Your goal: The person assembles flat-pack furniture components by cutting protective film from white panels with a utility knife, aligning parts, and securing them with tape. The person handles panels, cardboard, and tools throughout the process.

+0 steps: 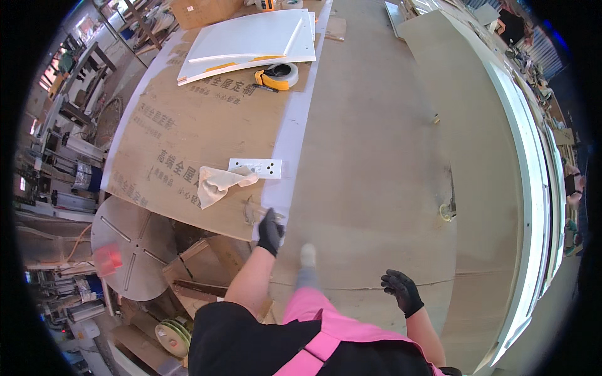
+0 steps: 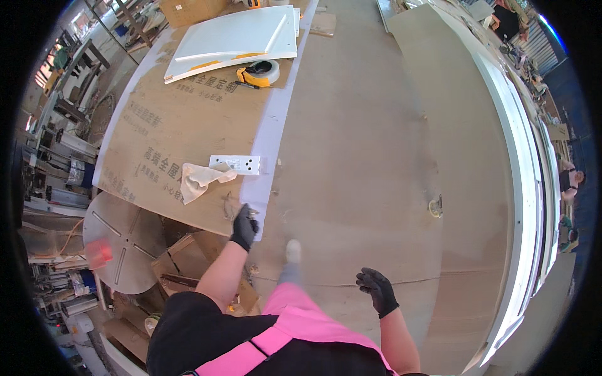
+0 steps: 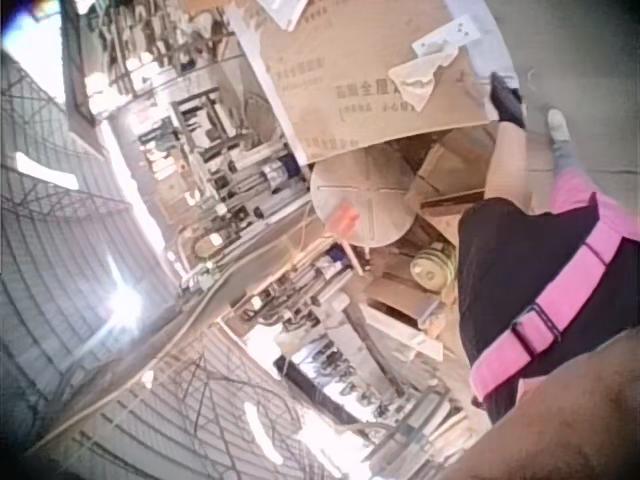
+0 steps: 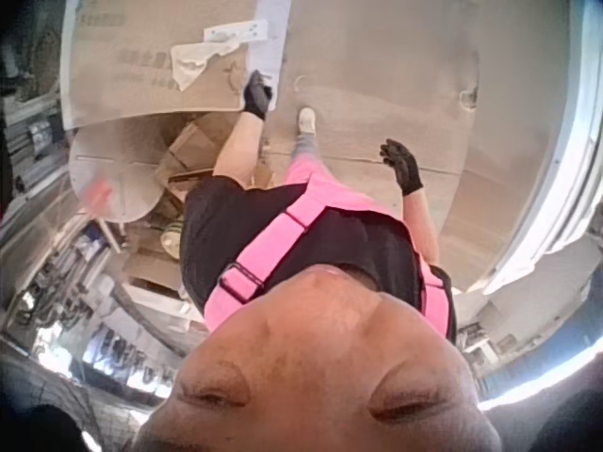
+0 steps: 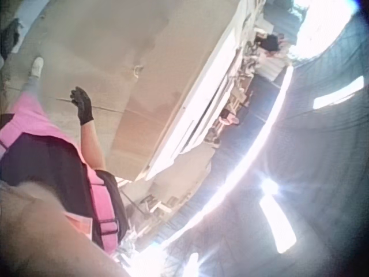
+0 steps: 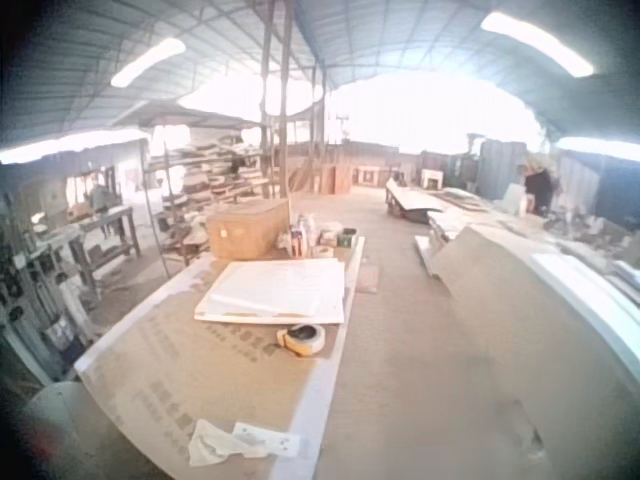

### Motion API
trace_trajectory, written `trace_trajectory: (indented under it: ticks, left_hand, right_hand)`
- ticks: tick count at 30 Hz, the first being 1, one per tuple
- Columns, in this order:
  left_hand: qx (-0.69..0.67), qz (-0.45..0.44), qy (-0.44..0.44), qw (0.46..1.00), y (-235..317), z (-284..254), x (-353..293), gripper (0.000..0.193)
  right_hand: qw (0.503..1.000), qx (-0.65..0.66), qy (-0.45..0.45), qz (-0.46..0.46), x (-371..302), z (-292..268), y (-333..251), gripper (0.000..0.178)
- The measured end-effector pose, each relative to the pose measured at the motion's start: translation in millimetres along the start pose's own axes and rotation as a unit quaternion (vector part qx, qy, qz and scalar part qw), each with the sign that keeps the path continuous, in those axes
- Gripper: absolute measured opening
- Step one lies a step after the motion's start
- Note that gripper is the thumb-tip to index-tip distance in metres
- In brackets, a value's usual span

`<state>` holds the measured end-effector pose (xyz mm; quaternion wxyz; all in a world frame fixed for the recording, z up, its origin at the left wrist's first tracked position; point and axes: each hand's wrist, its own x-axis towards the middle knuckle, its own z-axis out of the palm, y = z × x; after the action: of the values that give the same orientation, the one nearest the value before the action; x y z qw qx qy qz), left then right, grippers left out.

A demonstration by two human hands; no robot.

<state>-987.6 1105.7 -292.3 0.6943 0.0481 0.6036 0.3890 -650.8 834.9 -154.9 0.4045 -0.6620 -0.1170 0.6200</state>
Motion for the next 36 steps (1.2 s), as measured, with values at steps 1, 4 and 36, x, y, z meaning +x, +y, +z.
trace_trajectory:
  ticks: [1, 4, 36]
  left_hand:
    - [-0.003, 0.031, -0.039, 0.999, -20, 9, -19, 0.027]
    - [0.283, 0.144, -0.189, 0.929, -78, 24, -82, 0.031]
    - [0.306, 0.487, -0.816, 0.06, -831, 209, -722, 0.04]
  right_hand:
    - [1.0, 0.006, 0.001, 0.004, -10, -1, 9, 0.042]
    - [0.999, 0.035, -0.015, -0.02, -49, -10, 42, 0.044]
    - [0.603, 0.429, 0.633, -0.227, -635, -313, 562, 0.057]
